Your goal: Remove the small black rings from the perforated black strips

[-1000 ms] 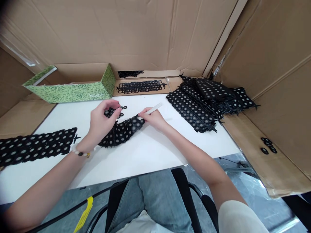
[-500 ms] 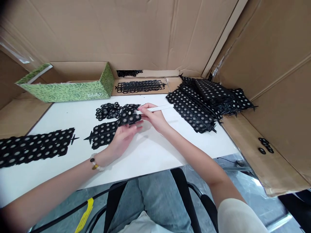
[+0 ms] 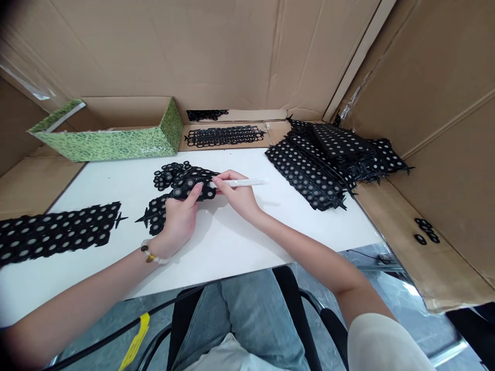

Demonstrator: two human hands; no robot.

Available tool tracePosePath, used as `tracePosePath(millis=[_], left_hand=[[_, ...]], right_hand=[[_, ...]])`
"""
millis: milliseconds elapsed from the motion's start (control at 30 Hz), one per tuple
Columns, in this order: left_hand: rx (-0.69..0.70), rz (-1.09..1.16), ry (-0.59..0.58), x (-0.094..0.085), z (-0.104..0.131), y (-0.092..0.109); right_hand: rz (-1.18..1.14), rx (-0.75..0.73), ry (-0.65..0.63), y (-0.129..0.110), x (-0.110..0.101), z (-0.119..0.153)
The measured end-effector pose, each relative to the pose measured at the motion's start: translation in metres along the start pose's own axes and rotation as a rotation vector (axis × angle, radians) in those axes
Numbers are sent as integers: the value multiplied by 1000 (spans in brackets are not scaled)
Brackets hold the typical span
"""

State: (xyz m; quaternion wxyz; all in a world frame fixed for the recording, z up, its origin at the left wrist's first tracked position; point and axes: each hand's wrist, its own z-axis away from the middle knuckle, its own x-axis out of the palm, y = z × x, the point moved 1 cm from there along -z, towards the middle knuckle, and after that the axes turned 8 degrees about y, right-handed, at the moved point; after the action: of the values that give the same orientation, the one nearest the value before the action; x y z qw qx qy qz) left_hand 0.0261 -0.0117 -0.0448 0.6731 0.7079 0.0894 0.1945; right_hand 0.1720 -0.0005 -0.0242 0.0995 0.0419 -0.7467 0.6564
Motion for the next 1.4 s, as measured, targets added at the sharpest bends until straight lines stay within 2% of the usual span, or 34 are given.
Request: tracePosePath(millis=[200, 367, 533, 667, 833, 967, 1133, 1267, 1400], left_hand=[[-18, 35, 10, 1, 1, 7], [-81, 66, 8, 1, 2, 11], [-9, 115, -51, 2, 2, 13], [20, 101, -53, 2, 1, 14], [-39, 109, -74, 1, -2, 12], [-54, 126, -99, 2, -2, 10], [-57, 134, -129, 4, 0, 11], [-142, 145, -185, 5, -3, 13], [-308, 167, -287, 3, -9, 18]], right_hand=[[-31, -31, 34, 1, 1, 3], [-45, 40, 22, -4, 1, 2], [-52, 77, 31, -8, -1, 2], [0, 47, 6, -6, -2, 2], [131, -59, -54, 0, -2, 3], [242, -143, -8, 2, -1, 4], [260, -181, 40, 1, 0, 5], [223, -185, 29, 0, -4, 1], [145, -174, -6, -5, -8, -4]])
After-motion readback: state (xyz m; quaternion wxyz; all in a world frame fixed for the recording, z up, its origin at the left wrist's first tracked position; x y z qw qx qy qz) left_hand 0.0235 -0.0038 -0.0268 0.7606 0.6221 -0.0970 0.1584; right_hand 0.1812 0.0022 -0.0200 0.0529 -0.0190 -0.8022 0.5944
